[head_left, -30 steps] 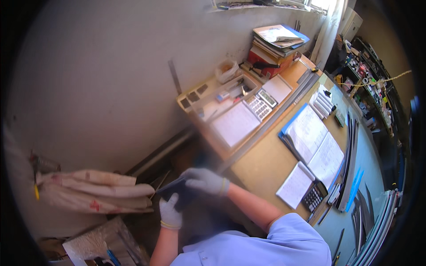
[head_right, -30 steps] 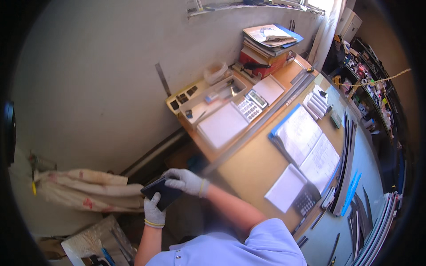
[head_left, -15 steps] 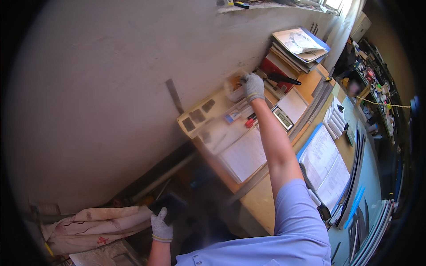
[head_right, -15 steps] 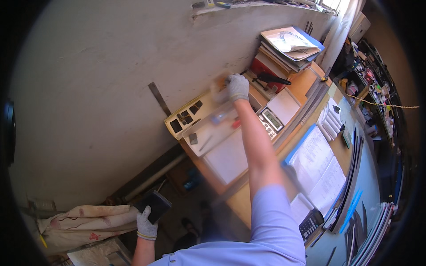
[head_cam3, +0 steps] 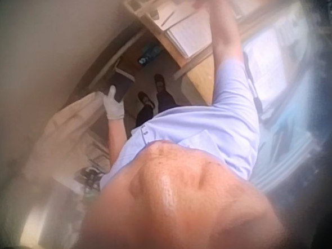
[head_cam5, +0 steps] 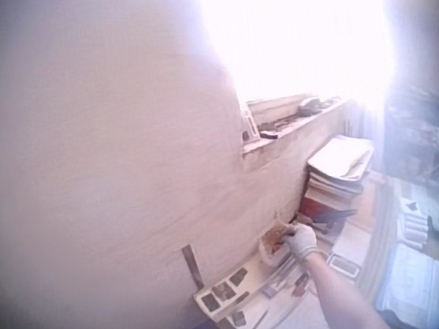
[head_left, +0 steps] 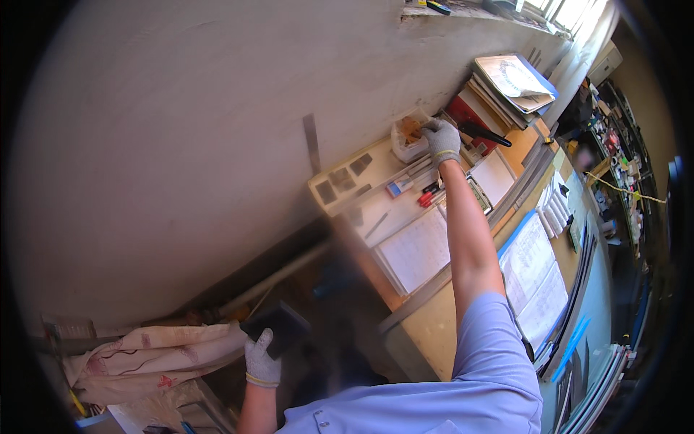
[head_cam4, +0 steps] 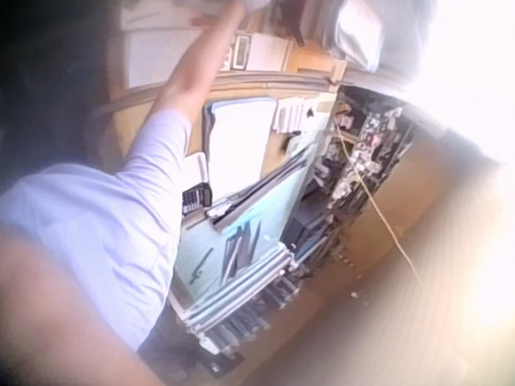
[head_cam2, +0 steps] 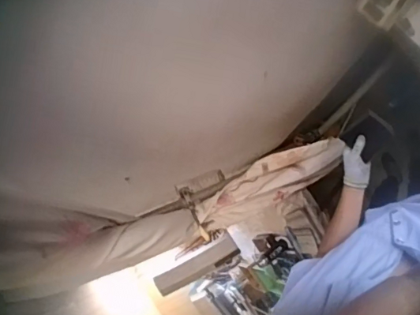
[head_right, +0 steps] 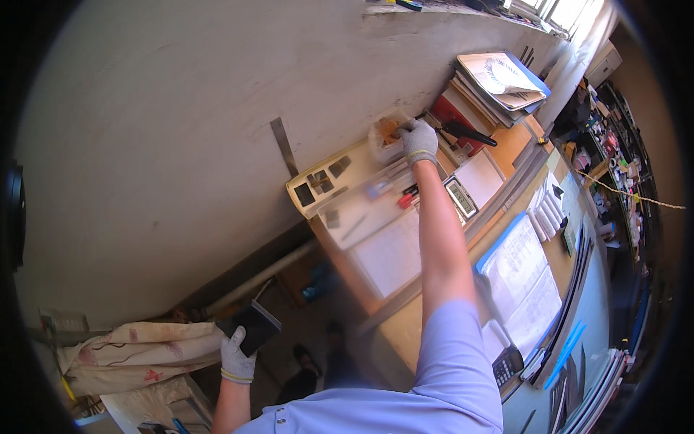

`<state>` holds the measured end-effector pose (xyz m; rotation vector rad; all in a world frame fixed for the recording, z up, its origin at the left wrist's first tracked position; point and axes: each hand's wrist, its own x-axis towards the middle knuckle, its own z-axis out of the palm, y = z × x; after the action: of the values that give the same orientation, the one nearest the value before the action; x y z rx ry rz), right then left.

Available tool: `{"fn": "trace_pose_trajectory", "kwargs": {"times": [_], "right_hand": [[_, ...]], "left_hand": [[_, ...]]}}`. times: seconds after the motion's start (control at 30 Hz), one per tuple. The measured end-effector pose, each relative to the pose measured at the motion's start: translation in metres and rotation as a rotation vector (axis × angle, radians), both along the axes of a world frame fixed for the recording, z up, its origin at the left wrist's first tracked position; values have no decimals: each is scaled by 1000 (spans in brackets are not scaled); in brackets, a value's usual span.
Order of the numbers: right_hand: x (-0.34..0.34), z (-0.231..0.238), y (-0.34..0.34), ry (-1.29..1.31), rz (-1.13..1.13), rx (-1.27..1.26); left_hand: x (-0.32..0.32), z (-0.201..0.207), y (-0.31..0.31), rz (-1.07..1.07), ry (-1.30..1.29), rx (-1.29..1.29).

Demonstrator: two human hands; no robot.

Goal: The person uses a marker and a ruler to measure a black metal strip on a workbench, then uses a utility knife to cut the strip along the measured line.

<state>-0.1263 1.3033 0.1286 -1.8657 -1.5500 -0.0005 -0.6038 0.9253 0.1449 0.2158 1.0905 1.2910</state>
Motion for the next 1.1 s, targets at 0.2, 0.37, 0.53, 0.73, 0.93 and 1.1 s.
{"fn": "trace_pose_trajectory", "kwargs": {"times": [0.2, 0.37, 0.53, 0.73, 0.93, 1.1], "right_hand": [[-18, 23, -26, 686, 190, 81], [5, 6, -8, 418, 34, 137], [11, 11, 7, 100, -64, 20], [-17, 15, 13, -672, -15, -78], [0, -7, 32, -237, -5, -301], [11, -1, 39, -151, -60, -135]], "left_hand": [[-6, -3, -21, 14, 2, 45], [-5, 1, -40, 46, -65, 38], [-12, 9, -66, 78, -16, 73], [-26, -11, -79, 110, 8, 23], [-24, -12, -66, 97, 1, 28], [-24, -13, -55, 84, -3, 33]]}}
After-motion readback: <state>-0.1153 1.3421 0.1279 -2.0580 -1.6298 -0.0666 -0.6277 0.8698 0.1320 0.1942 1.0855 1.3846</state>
